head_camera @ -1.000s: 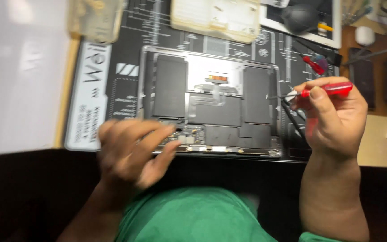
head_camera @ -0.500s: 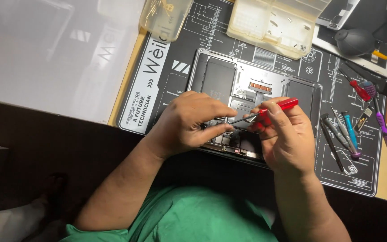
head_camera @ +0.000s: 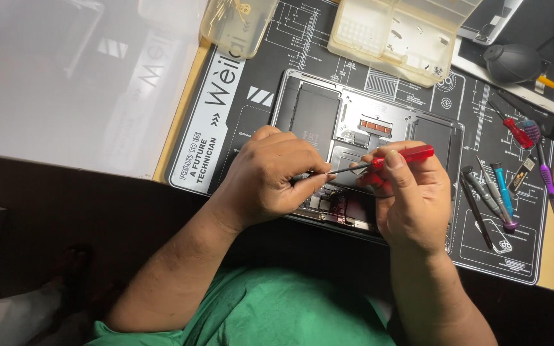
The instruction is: Technician is using a precision screwdriver to secure a metal bracket over a connector near the laptop hinge.
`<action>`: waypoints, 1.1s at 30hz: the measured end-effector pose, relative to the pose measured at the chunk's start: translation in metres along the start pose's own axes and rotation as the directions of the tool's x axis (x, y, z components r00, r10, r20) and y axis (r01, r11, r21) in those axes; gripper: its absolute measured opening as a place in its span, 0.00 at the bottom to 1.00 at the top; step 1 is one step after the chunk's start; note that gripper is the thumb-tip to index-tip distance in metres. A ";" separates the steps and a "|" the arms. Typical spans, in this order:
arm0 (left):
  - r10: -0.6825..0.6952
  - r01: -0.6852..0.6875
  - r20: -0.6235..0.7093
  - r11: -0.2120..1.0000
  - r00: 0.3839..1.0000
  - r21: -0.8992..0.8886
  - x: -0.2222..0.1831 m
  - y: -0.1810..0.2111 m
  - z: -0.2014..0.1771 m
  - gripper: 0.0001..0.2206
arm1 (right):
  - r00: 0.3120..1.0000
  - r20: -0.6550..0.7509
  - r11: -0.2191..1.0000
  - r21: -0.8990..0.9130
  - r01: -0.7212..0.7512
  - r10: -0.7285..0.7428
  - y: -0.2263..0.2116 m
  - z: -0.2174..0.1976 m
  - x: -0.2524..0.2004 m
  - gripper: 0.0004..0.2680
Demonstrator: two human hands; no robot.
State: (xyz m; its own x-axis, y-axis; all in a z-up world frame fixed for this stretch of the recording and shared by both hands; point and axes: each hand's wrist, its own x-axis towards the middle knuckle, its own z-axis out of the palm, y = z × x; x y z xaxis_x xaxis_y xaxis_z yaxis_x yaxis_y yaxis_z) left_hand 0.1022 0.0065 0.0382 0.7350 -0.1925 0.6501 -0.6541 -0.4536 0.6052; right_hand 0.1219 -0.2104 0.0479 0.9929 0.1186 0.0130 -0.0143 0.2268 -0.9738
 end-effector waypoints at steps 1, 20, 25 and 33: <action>-0.002 0.002 0.001 1.000 1.000 -0.001 0.000 0.000 0.000 0.06 | 1.000 -0.001 1.000 0.000 -0.002 0.002 0.000 0.000 -0.001 0.06; -0.004 0.007 -0.035 0.995 0.999 0.098 -0.001 -0.002 0.004 0.07 | 0.904 0.192 0.823 -0.374 0.427 -0.382 -0.006 0.011 -0.016 0.03; -0.005 0.010 -0.041 0.994 0.999 0.109 0.000 -0.001 0.003 0.08 | 0.911 0.160 0.822 -0.394 0.412 -0.380 -0.004 0.013 -0.016 0.03; -0.079 0.078 0.001 0.983 0.997 0.164 -0.004 -0.007 0.006 0.07 | 0.890 0.181 0.799 -0.393 0.455 -0.418 -0.006 0.011 -0.015 0.04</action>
State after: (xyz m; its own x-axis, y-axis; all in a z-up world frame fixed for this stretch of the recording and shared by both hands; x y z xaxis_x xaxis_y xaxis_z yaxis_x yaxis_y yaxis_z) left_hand 0.1049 0.0048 0.0288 0.7848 -0.1570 0.5995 -0.5566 -0.6039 0.5706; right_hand 0.1058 -0.2027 0.0556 0.8684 0.1862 0.4595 0.4868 -0.1445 -0.8615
